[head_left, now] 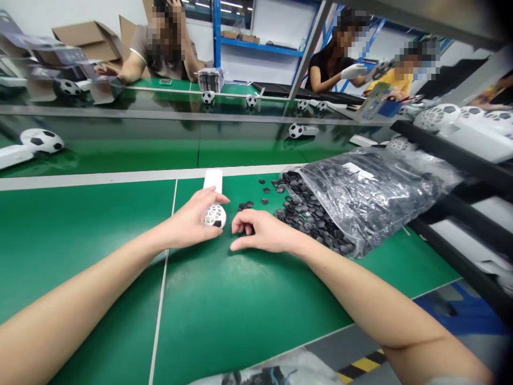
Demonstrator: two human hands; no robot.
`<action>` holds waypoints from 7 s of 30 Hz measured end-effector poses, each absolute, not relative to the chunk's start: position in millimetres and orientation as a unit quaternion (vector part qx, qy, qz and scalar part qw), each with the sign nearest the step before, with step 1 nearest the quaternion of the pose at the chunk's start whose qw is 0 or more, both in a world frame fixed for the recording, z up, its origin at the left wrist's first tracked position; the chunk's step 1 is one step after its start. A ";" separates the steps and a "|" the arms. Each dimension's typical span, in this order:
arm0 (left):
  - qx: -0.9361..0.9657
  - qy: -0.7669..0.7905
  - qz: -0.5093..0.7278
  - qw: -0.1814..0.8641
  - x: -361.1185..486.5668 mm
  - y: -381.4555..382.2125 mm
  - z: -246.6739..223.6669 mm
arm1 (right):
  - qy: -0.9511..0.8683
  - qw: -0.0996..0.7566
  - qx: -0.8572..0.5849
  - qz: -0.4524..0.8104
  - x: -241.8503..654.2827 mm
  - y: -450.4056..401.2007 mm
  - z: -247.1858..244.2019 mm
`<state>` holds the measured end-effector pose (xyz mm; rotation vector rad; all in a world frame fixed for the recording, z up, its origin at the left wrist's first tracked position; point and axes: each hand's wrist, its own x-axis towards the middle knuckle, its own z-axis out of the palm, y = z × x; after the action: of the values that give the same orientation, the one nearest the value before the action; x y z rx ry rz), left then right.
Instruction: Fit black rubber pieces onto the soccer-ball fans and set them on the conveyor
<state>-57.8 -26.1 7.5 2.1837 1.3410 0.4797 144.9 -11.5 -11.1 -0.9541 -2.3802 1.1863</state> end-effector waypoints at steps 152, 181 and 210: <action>0.872 0.468 0.122 0.072 -24.9 20.7 -43.4 | -0.870 0.258 -0.388 0.160 157.0 -13.7 -17.3; 0.362 0.359 0.545 0.666 25.6 11.3 -31.8 | -0.892 0.192 -0.408 0.031 199.3 37.1 -39.2; 0.669 0.452 0.325 0.492 86.5 27.5 -29.5 | -0.267 0.586 -0.287 0.709 194.9 40.7 -6.3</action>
<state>86.5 27.5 -29.5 1.6238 1.0975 0.7877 194.9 40.7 -6.3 -0.6689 -0.6231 1.6531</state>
